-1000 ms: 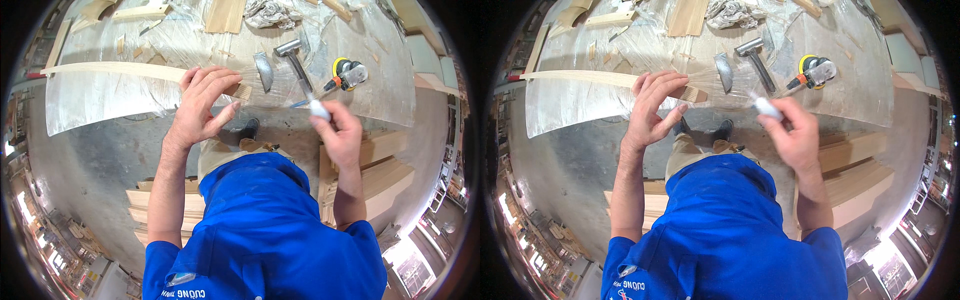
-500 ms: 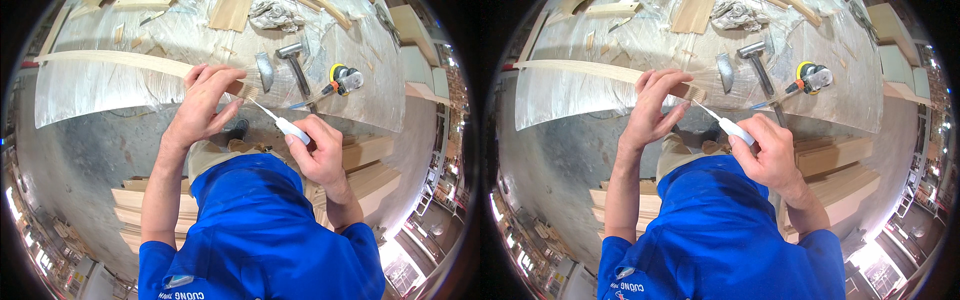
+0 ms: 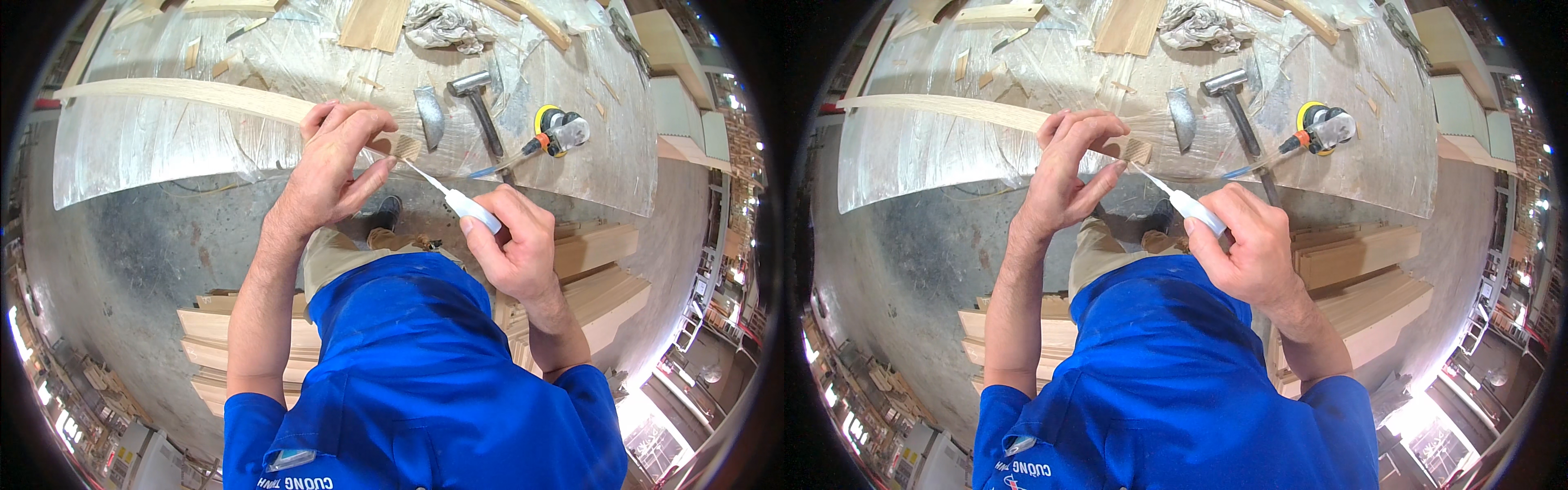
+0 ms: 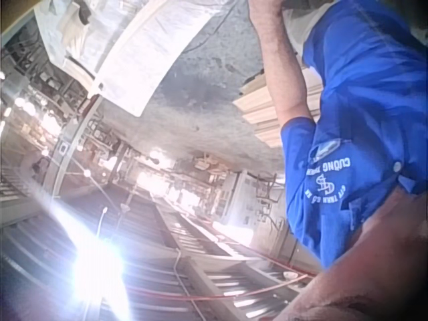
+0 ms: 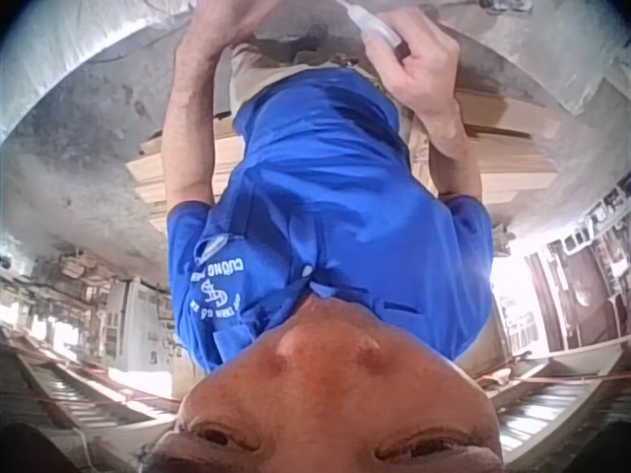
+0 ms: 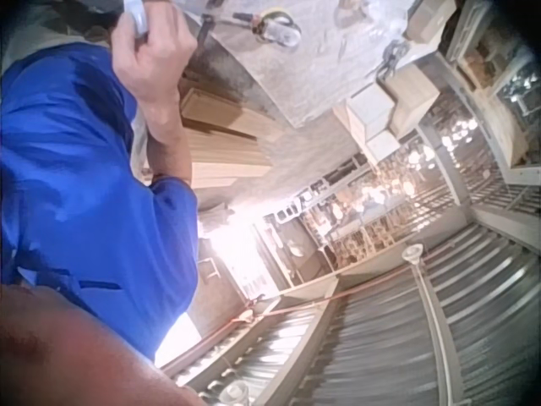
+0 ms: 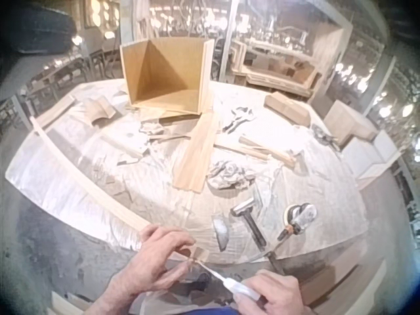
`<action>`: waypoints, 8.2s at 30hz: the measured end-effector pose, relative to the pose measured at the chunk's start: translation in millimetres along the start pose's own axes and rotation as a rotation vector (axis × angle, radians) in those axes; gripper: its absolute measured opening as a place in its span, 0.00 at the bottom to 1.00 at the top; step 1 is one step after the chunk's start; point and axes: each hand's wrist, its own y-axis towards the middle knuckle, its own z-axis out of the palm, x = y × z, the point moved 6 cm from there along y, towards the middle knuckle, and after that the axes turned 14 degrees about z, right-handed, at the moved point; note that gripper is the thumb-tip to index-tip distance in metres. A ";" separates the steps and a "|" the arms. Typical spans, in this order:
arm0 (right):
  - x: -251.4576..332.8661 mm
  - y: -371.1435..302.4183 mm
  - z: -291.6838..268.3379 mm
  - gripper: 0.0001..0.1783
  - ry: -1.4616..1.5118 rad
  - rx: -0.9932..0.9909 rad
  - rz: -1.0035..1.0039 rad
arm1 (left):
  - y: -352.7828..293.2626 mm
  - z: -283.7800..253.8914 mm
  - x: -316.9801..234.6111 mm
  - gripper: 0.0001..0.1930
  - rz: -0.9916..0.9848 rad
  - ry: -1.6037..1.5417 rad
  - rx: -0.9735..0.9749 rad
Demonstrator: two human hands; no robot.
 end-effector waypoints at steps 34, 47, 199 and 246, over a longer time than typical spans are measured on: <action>3.3 10.8 0.4 0.06 0.004 0.030 0.002 | 3.2 0.2 4.3 0.31 -0.033 -0.043 0.016; 3.4 9.7 0.7 0.06 0.002 0.026 0.012 | 2.7 0.2 3.2 0.30 -0.019 -0.034 0.007; -20.6 69.6 59.3 0.13 0.330 -0.118 0.283 | 0.5 2.7 15.3 0.41 -0.047 0.491 -0.178; -46.5 59.5 39.2 0.20 0.537 -0.170 0.252 | 14.2 -2.7 24.1 0.40 -0.069 0.430 -0.193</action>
